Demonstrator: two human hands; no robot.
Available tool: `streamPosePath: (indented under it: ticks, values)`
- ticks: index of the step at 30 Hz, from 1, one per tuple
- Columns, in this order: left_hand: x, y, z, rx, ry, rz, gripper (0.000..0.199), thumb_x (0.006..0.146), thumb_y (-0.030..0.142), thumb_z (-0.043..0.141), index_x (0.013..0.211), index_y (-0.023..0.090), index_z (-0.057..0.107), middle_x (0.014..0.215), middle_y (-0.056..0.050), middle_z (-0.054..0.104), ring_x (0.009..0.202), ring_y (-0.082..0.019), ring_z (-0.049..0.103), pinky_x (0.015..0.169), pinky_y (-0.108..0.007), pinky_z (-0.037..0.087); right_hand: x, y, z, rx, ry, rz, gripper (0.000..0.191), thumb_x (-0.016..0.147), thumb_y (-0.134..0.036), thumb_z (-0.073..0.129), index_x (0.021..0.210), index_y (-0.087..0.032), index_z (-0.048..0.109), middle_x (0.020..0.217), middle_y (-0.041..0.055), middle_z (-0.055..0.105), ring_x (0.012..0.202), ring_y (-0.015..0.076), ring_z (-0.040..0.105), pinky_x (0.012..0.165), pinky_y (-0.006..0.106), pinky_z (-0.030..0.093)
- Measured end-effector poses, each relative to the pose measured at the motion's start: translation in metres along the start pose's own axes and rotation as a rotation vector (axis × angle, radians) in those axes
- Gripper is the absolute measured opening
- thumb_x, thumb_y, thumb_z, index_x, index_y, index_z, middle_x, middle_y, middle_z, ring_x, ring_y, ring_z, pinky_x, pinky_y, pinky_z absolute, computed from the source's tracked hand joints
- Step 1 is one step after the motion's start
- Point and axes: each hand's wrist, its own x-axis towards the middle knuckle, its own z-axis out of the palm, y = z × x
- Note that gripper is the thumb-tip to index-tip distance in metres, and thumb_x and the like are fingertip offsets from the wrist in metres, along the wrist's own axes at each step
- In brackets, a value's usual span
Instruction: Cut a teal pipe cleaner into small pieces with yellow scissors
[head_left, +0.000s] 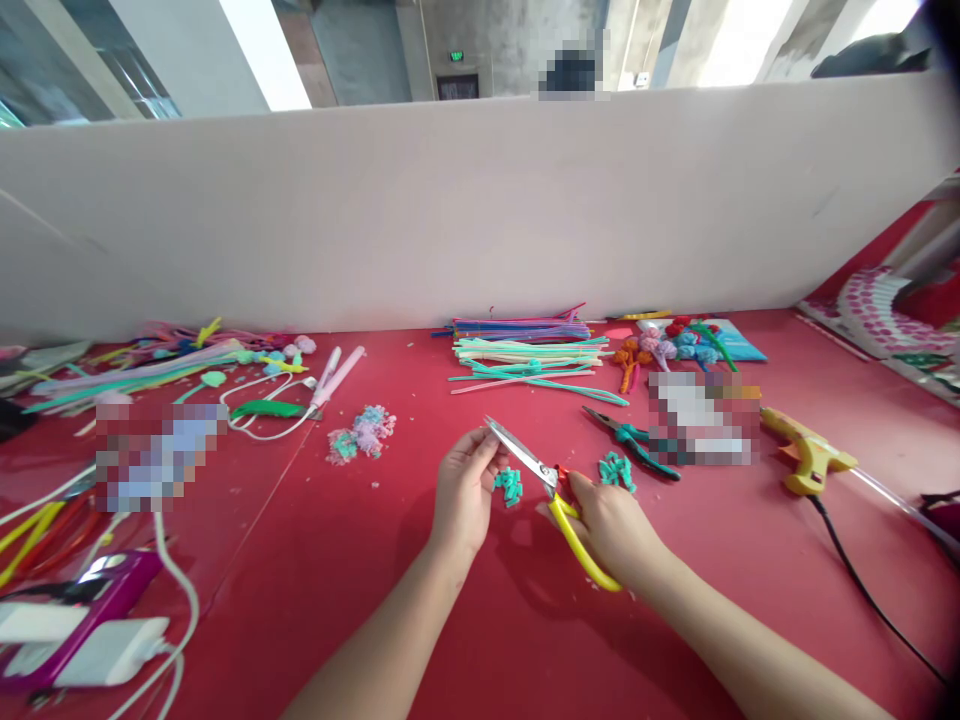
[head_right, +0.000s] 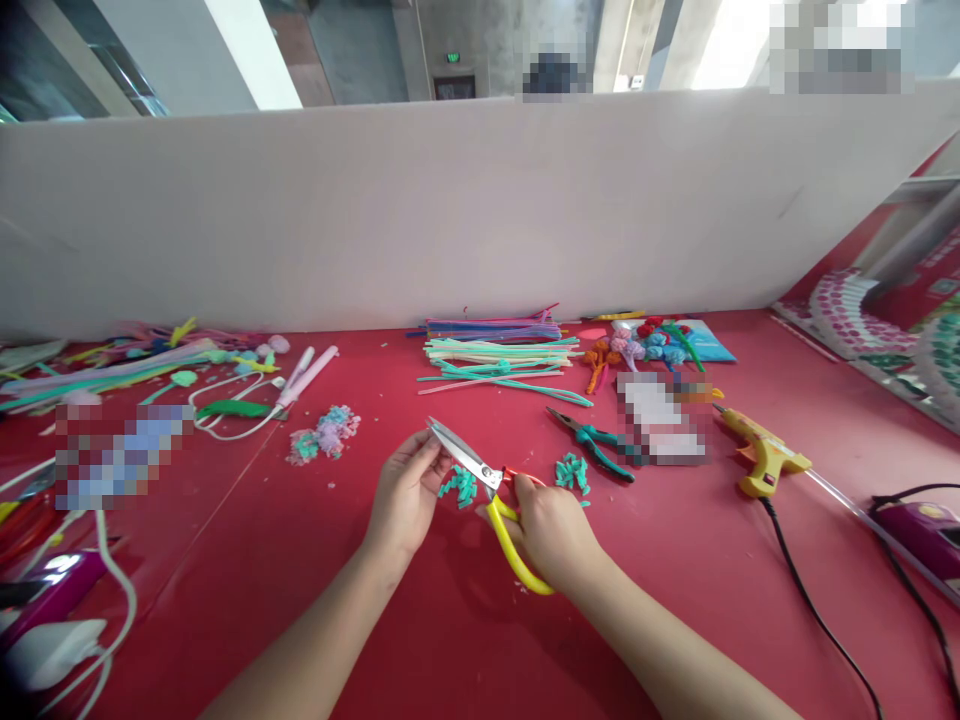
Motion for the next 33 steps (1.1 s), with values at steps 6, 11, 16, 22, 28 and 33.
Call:
streamPosePath:
  ticks: [6,11,16,22,28,33]
  values:
    - [0.0,0.001,0.001,0.024,0.027,-0.008,0.011,0.067,0.026,0.059,0.073,0.016,0.059,0.068,0.0,0.056,0.063,-0.008,0.051,0.062,-0.02,0.04,-0.001,0.002,0.001,0.027,0.002,0.014,0.041,0.077,-0.056,0.033,0.069,-0.018,0.044,0.05,0.0022,0.052,0.041,0.0113,0.044,0.043,0.023,0.017]
    - [0.0,0.0,-0.001,0.017,0.01,-0.033,0.01,0.067,0.025,0.059,0.074,0.017,0.059,0.067,0.0,0.056,0.062,-0.008,0.051,0.062,-0.02,0.039,0.001,0.002,-0.001,0.161,0.013,0.046,0.035,0.075,-0.051,0.041,0.064,-0.018,0.043,0.047,-0.0015,0.044,0.04,0.0087,0.035,0.042,0.022,0.018]
    - [-0.007,-0.006,0.002,0.188,-0.26,-0.256,0.016,0.068,0.027,0.059,0.077,0.014,0.059,0.064,-0.002,0.057,0.057,-0.009,0.05,0.058,-0.021,0.038,0.007,0.001,-0.005,0.592,0.075,0.144,0.026,0.072,-0.04,0.047,0.06,-0.018,0.041,0.047,-0.0041,0.039,0.043,0.0078,0.035,0.04,0.019,0.024]
    - [-0.014,-0.007,0.009,0.363,-0.462,-0.332,0.022,0.07,0.034,0.056,0.074,0.012,0.06,0.064,-0.004,0.058,0.058,-0.011,0.05,0.059,-0.023,0.038,0.007,-0.002,-0.011,1.016,-0.017,0.229,0.021,0.072,-0.038,0.045,0.067,-0.018,0.047,0.042,-0.0075,0.035,0.033,0.0061,0.035,0.033,0.017,0.028]
    - [-0.012,-0.007,0.007,0.433,-0.49,-0.321,0.021,0.069,0.033,0.057,0.071,0.013,0.06,0.062,-0.003,0.057,0.056,-0.011,0.049,0.059,-0.023,0.039,0.006,-0.003,-0.014,0.997,-0.012,0.209,0.013,0.07,-0.03,0.047,0.065,-0.018,0.044,0.044,-0.0078,0.036,0.034,0.0057,0.035,0.035,0.017,0.028]
    - [-0.014,-0.013,0.006,0.53,-0.439,-0.225,0.016,0.068,0.03,0.057,0.074,0.016,0.06,0.067,-0.002,0.057,0.065,-0.013,0.051,0.062,-0.024,0.039,0.006,-0.001,-0.004,0.81,0.086,0.189,0.011,0.069,-0.027,0.047,0.064,-0.017,0.044,0.049,-0.0063,0.037,0.042,0.0063,0.035,0.04,0.018,0.027]
